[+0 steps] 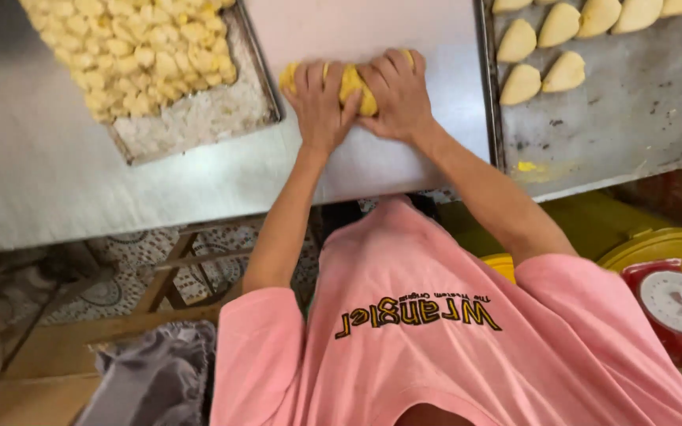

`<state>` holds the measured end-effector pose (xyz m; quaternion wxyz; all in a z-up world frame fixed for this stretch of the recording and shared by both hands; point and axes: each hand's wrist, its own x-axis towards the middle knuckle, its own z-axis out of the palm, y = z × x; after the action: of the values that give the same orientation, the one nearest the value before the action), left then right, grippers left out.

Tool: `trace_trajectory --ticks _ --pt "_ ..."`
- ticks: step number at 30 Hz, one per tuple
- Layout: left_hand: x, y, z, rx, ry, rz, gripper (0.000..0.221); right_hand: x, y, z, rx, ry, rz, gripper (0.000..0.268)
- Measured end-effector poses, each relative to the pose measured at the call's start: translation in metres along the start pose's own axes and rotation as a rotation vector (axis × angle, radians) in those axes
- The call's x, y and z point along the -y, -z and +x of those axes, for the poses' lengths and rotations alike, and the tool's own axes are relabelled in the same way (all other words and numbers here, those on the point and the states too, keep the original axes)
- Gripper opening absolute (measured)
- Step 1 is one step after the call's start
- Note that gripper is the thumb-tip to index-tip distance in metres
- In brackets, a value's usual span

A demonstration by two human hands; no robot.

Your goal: The person is taking small portions of dough from a larger mass, shaping them into individual buns, and arranging them on metal baking sheets.

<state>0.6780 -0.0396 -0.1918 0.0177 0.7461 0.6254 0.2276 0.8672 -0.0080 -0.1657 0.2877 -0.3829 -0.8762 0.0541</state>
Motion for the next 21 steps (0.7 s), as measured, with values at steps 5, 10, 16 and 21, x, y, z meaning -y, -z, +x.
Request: trace_trajectory --ticks 5,10,16,21 --pt "-0.034 0.048 -0.1 0.194 0.067 0.041 0.07 0.054 0.036 -0.077 0.201 -0.046 -0.007 0.075" --pt "-0.063 0.007 -0.051 0.408 0.14 0.052 0.055 0.048 0.023 -0.033 0.27 -0.173 -0.056 0.055" --pt "-0.047 -0.007 -0.003 -0.051 -0.029 0.067 0.02 -0.001 -0.013 -0.024 0.033 0.04 0.031 0.02" --pt "-0.054 -0.009 -0.016 -0.017 0.035 0.03 0.023 0.0 -0.009 -0.034 0.018 0.087 -0.006 0.019"
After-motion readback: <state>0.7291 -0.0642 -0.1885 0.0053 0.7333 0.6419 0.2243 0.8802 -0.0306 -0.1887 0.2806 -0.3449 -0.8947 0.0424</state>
